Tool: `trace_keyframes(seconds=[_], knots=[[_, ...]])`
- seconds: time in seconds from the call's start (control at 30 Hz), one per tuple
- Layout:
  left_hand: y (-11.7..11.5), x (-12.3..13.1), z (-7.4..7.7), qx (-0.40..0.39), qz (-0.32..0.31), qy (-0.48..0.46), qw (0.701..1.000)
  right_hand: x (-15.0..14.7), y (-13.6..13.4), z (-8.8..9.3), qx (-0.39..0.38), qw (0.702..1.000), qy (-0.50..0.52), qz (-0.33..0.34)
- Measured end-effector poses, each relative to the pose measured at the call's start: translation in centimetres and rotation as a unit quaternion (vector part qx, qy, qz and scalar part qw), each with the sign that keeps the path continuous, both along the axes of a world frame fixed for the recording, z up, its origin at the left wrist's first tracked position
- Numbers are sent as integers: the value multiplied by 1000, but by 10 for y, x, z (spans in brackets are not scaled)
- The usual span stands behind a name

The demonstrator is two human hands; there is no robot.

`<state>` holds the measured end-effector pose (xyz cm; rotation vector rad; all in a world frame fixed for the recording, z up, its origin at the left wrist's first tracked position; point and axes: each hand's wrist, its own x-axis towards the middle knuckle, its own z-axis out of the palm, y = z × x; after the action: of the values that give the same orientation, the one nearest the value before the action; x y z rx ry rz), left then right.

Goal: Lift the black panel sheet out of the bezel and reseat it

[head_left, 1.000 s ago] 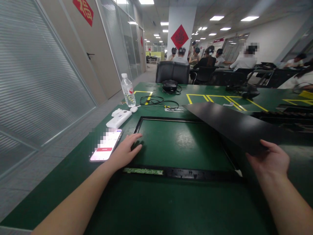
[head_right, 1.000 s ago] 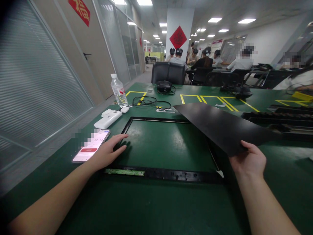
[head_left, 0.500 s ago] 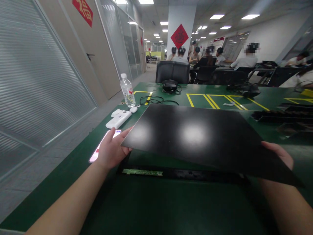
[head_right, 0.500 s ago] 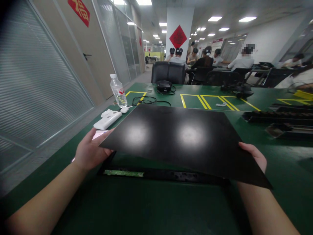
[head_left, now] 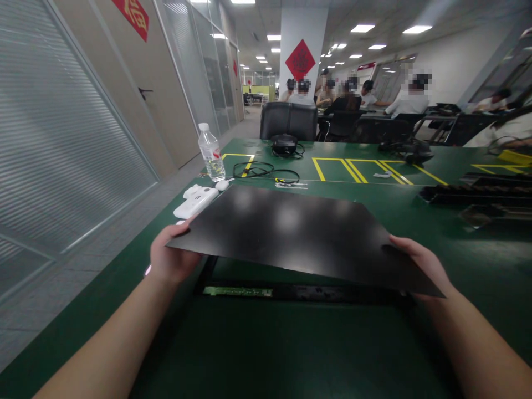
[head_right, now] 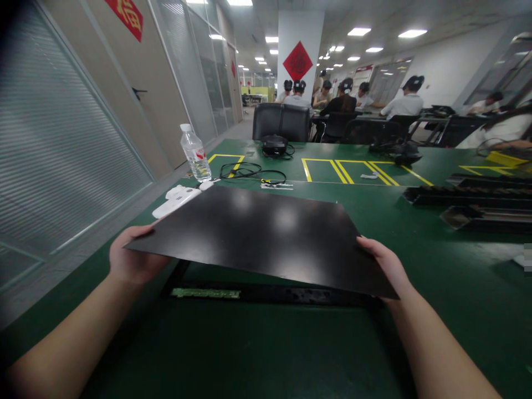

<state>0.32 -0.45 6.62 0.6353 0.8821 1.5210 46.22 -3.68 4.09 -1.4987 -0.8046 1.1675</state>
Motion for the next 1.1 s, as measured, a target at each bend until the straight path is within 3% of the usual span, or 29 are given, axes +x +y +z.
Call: trace_keyframes(seconds=[0.1,0.2,0.3,0.5,0.7,0.9,1.1], knots=[[-1,0,10,4,54,-32,998,-7,-1,-1,-41,995,69,61],[-3,2,17,2,114,-45,992,-8,-1,-1,-31,991,76,101],[-4,4,19,15,124,-43,991,-4,1,-4,-29,990,73,117],[-6,8,16,28,87,1,996,3,5,-7,-31,998,37,37],[-8,9,7,43,71,69,994,-3,7,3,-43,997,-26,-57],[-8,5,-3,96,17,118,988,-5,7,7,-48,992,-71,-92],[-8,7,-3,94,4,148,985,4,10,-2,-26,987,-124,-93]])
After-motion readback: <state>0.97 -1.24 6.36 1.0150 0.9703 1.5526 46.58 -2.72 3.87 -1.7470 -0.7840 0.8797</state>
